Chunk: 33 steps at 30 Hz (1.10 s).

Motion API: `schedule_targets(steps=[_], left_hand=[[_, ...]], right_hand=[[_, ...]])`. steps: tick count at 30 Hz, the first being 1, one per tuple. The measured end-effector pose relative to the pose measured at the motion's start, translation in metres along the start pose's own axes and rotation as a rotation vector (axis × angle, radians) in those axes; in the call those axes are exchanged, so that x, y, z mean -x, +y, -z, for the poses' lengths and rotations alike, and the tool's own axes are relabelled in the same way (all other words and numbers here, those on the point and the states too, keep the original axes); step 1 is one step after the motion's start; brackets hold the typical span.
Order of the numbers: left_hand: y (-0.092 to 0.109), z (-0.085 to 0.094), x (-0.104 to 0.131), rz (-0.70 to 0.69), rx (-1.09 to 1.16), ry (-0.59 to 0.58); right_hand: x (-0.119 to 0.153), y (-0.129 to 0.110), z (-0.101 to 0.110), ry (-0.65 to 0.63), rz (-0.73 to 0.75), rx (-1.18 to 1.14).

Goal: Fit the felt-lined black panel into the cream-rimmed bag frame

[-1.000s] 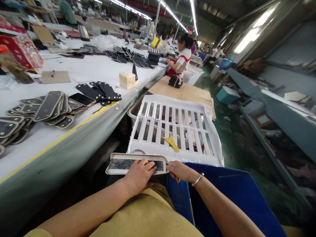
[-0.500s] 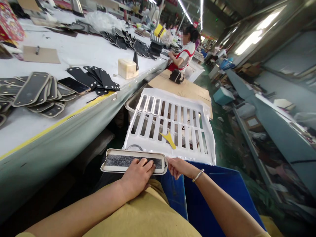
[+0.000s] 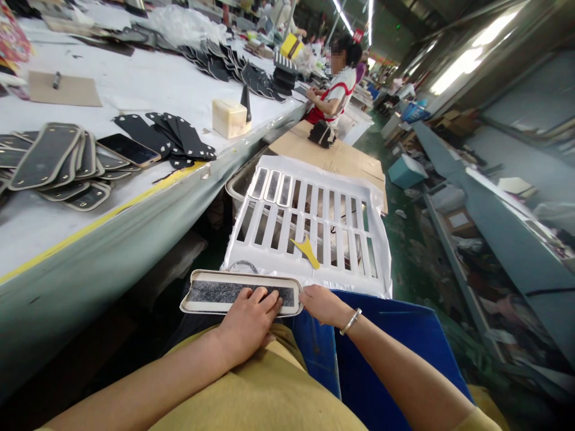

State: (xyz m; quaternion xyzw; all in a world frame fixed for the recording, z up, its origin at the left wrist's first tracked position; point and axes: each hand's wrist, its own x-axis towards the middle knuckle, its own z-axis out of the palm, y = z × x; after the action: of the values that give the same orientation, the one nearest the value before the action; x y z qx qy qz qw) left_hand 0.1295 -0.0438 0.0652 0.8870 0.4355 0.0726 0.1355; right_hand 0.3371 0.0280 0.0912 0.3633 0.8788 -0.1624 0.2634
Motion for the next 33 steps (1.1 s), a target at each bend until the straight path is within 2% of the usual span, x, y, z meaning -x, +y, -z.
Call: schedule_targets(steps=[5,13,18,21,24,25,30,33], left_hand=[[-0.003,0.005,-0.001,-0.014,-0.002,-0.033],[-0.001,0.008,-0.001,0.005,0.017,-0.014],[-0.001,0.005,-0.001,0.009,0.045,0.000],[-0.002,0.006,-0.002,0.010,0.052,-0.004],[-0.003,0.007,-0.002,0.001,0.050,-0.012],[-0.004,0.008,-0.001,-0.001,0.049,-0.014],[-0.005,0.009,0.000,-0.006,0.040,-0.019],[-0.005,0.010,-0.001,-0.005,0.043,-0.023]], right_hand=[[-0.001,0.004,-0.004,-0.022,-0.046,-0.252],[-0.003,0.014,-0.027,-0.043,-0.193,-0.802],[-0.003,0.021,-0.043,-0.076,-0.202,-1.406],[-0.003,0.020,-0.049,-0.059,-0.180,-1.543],[-0.002,0.016,-0.049,-0.021,-0.188,-1.438],[-0.002,0.014,-0.047,-0.009,-0.194,-1.340],[-0.001,0.005,-0.028,0.010,-0.192,-0.568],[0.001,-0.002,-0.017,0.055,-0.147,-0.339]])
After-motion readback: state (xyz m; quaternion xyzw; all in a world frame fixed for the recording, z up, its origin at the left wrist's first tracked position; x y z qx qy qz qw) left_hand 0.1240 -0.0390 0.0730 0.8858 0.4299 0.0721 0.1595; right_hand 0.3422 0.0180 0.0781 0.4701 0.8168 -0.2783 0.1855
